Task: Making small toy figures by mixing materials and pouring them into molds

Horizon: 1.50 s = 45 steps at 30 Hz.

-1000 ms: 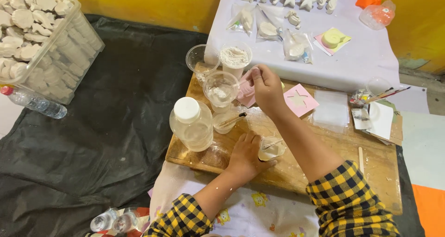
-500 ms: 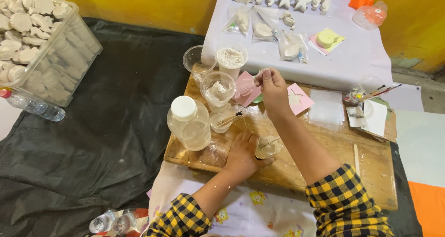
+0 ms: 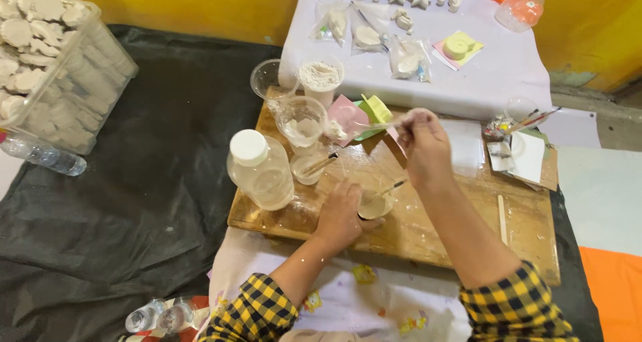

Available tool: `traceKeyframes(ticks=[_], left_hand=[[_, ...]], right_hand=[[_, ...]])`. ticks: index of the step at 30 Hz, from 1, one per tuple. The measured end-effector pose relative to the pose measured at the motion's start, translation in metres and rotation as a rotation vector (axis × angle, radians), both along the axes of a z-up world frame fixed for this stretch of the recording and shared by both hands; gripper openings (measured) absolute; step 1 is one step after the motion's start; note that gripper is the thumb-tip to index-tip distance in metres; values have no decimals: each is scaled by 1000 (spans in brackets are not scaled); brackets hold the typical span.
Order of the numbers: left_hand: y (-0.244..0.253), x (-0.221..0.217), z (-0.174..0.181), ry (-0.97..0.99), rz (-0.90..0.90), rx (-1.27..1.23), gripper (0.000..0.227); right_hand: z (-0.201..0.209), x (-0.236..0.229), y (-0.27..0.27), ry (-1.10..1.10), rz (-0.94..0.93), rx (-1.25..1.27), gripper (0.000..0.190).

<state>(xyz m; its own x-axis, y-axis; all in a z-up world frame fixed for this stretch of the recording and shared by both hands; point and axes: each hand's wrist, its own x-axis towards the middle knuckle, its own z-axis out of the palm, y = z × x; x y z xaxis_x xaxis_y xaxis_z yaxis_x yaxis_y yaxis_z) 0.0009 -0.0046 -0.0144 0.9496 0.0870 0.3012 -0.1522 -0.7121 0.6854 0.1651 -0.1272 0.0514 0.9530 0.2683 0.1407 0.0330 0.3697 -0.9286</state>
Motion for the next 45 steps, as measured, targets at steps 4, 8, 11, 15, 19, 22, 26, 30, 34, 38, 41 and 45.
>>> traceKeyframes(ticks=[4, 8, 11, 15, 19, 22, 26, 30, 34, 38, 41, 45], left_hand=[[-2, -1, -8, -47, 19, 30, 69], [-2, -2, -2, -105, 1, 33, 68], [-2, -3, 3, -87, 2, 37, 66], [-1, -1, -5, -86, -9, 47, 67], [-1, -1, -7, -118, -17, 53, 68], [-1, -2, -6, -107, -25, 22, 69], [-1, 0, -6, -63, -11, 8, 67], [-1, 1, -11, -108, 14, 31, 66], [-3, 0, -8, -60, 19, -7, 68], [-5, 2, -7, -94, 81, 97, 65], [-4, 1, -1, 17, 93, 111, 67], [-2, 3, 9, 201, 50, 126, 75]], right_hand=[[3, -33, -56, 34, -50, -23, 21], [19, -75, -90, -228, -138, -306, 28], [1, -85, -103, -416, -171, -456, 32], [-7, -84, -113, -725, -41, -697, 39], [-16, -83, -114, -1136, -43, -756, 32], [-5, -89, -116, -1444, -42, -891, 25], [27, -93, -107, -1478, -4, -854, 23], [52, -83, -72, -1072, -120, -614, 45], [59, -48, -7, -816, -106, -400, 42], [47, -17, 59, -825, -62, -332, 36], [32, 3, 94, -1027, 14, -563, 26], [21, 5, 120, -1195, 83, -917, 17]])
